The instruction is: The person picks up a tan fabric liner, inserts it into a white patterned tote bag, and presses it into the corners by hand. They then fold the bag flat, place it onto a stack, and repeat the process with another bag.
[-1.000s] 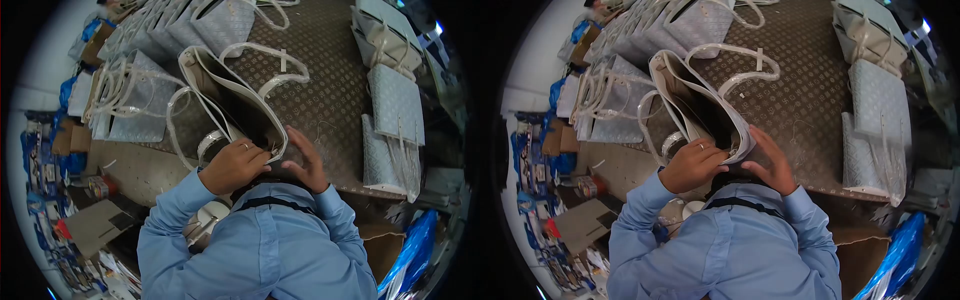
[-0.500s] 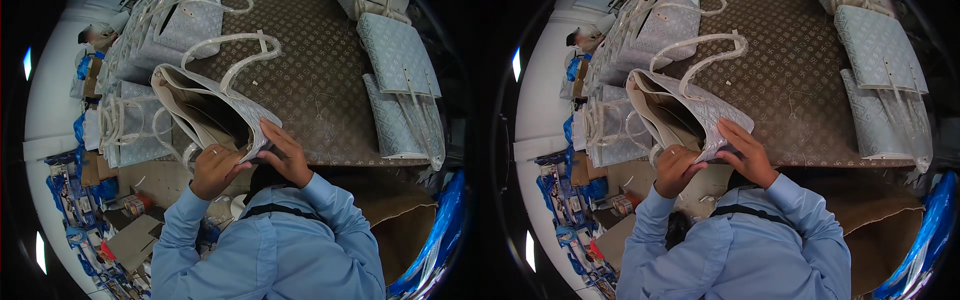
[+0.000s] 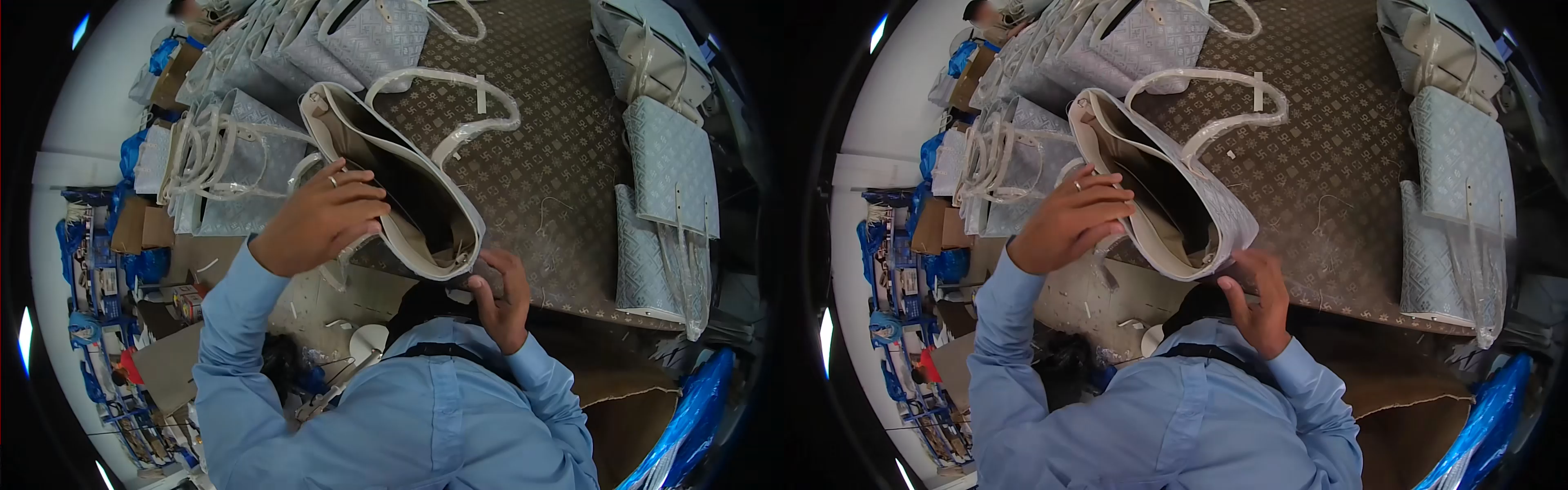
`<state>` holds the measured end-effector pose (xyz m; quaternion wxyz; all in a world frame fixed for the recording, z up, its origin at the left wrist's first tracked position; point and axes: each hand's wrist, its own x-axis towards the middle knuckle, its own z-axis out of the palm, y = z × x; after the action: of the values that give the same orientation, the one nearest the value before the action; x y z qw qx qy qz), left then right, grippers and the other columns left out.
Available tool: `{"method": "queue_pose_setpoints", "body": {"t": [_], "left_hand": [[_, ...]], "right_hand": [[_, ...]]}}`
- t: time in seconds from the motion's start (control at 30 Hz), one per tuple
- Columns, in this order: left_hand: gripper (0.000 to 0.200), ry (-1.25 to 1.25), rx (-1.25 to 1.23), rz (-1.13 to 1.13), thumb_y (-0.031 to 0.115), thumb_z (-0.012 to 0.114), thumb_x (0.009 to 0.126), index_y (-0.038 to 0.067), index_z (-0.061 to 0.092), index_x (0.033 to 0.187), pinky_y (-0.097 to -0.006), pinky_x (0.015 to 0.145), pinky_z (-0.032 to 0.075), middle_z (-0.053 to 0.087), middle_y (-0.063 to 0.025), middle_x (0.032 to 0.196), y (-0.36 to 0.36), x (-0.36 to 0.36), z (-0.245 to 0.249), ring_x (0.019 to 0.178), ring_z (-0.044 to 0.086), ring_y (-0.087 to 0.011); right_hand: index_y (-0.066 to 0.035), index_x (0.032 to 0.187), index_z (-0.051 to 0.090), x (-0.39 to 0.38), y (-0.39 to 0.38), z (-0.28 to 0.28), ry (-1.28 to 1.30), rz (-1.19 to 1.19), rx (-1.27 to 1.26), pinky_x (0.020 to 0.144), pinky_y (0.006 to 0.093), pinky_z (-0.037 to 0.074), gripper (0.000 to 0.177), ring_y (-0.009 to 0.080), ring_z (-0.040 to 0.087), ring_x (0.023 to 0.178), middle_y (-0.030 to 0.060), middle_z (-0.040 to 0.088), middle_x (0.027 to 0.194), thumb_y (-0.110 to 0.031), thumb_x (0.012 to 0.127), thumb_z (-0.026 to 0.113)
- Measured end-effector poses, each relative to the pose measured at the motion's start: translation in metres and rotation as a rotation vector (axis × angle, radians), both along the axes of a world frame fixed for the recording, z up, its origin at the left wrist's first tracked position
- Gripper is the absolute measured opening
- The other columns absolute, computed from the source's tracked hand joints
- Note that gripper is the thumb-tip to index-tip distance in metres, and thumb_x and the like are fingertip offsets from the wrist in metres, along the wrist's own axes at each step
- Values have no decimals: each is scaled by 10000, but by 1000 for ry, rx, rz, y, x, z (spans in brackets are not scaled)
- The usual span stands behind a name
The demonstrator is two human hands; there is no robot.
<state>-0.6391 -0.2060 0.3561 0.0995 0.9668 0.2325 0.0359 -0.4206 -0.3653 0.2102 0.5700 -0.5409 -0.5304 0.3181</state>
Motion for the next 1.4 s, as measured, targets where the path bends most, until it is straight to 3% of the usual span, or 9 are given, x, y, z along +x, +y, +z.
{"method": "queue_pose_setpoints", "body": {"t": [0.23,0.37,0.63,0.7,0.83,1.03,1.17,1.33,1.4], "left_hand": [[211,52,-219,-335,224,632,843,67,642,984,-404,844,469,634,-83,973,76,-12,-8,959,585,-289],[242,191,-317,-478,244,650,820,70,600,981,-388,757,491,622,-79,883,97,12,0,841,603,-304],[391,448,-369,-1019,68,551,812,70,545,1203,-393,776,502,624,-123,1047,102,58,-24,928,610,-311],[352,434,-655,-1014,76,548,794,41,580,1143,-444,754,484,651,-183,949,98,66,-30,851,624,-368],[299,459,-789,-1067,77,532,838,17,604,1122,-433,761,486,656,-205,979,103,76,-38,882,627,-376],[237,101,-452,-951,51,551,857,1,630,1075,-376,777,519,657,-187,1007,152,77,-61,879,646,-339],[326,335,-458,-805,17,516,842,-32,564,1160,-400,869,482,627,-219,1041,145,53,-52,971,608,-354],[562,251,-386,-840,23,551,779,-52,396,1313,-430,925,440,538,-283,1184,98,33,-47,1070,538,-418],[581,212,-625,-577,29,560,764,-53,395,1315,-440,927,437,544,-284,1151,78,39,-41,1060,536,-427]], "right_hand": [[17,861,618,-35,2,22,-69,-70,-85,666,280,476,108,166,593,717,98,623,790,-80,845,664],[31,831,630,-63,-2,33,-95,-272,-163,645,269,468,128,141,579,697,94,632,763,-91,870,637],[30,891,676,-153,37,35,255,-386,-244,585,302,468,252,174,576,598,170,636,703,-218,893,630],[31,877,678,-163,56,40,313,-472,-152,578,309,467,274,171,570,587,170,631,687,-236,898,624],[42,800,657,-167,64,45,390,-496,-304,522,325,423,291,110,463,536,129,561,589,-226,905,612],[55,755,604,-176,38,35,498,-283,-309,530,280,400,279,49,412,609,44,504,582,-180,905,602],[45,802,615,-160,17,30,583,-228,-339,555,264,412,251,43,438,628,31,540,611,-180,912,593],[38,802,636,-141,24,33,371,-117,-317,542,290,438,268,92,499,565,113,580,609,-205,909,594],[39,784,637,-133,24,41,335,-86,-316,538,305,441,288,132,510,542,137,585,609,-217,909,595]]}}
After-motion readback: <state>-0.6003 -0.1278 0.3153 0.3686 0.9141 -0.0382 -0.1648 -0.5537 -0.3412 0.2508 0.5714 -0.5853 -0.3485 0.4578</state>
